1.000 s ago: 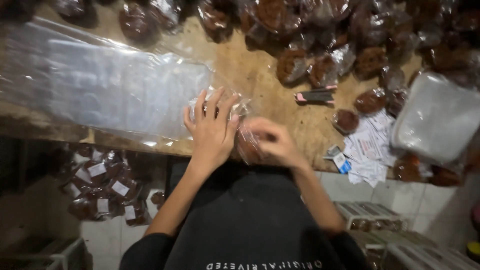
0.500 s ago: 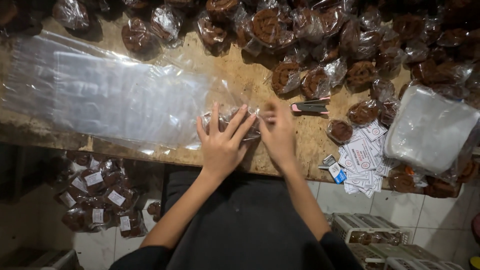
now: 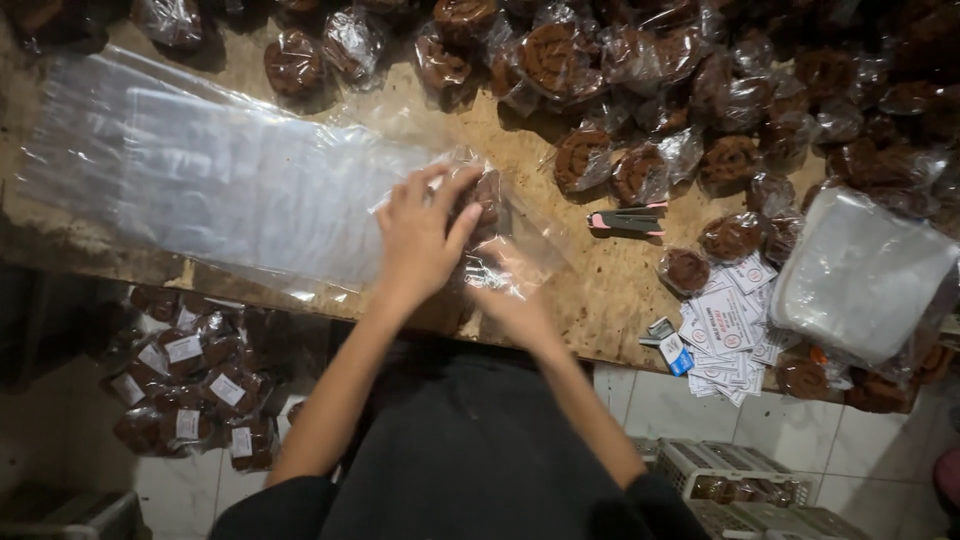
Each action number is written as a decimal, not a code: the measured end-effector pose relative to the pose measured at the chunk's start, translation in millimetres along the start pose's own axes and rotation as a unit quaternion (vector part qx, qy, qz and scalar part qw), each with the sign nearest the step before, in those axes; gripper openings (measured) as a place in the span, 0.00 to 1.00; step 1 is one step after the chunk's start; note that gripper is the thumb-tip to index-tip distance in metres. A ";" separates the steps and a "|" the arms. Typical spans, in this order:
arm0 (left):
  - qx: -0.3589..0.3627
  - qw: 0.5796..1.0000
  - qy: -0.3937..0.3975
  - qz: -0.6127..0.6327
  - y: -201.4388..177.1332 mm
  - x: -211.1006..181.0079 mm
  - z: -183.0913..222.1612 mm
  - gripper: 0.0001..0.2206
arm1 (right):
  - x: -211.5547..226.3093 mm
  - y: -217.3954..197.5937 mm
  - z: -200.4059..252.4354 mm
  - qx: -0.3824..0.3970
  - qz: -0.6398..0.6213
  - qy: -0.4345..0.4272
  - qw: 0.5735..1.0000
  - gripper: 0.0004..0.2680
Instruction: The person puts several brown spiral-shaped baked goods into plastic bags, places a paper label inside each bag, and seals them using a stapler.
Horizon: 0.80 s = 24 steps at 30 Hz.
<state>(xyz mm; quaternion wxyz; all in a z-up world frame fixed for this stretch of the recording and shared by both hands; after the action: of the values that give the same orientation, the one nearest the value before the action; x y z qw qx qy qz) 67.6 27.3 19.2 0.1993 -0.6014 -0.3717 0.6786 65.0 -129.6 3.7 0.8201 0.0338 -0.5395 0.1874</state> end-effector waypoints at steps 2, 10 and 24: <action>0.012 0.999 0.026 -0.024 -0.2 5.1 2.1 0.18 | 26.9 -3.9 14.2 0.094 0.133 -0.052 0.985 0.16; 0.135 0.985 0.042 -0.100 -13.9 -13.0 -33.0 0.20 | 77.0 -58.0 -45.4 -0.140 0.231 -0.233 0.934 0.14; 0.093 0.901 0.005 0.423 20.7 -56.2 -81.2 0.14 | 83.8 -93.0 -15.0 -0.104 -0.202 -0.177 0.958 0.11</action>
<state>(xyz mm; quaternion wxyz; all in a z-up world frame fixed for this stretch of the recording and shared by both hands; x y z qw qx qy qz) 160.6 -4.8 41.3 -0.0494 -0.6842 -0.0167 0.7274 139.1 -189.3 86.3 0.7312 0.0894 -0.6746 -0.0479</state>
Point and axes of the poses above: each hand's wrist, its own z-axis away from the middle knuckle, its own y-axis out of the palm, x = y × z, the point moved 1 cm from there along -z, towards the middle knuckle, and after that the axes turned 5 degrees about -x, right-handed, at the moved point
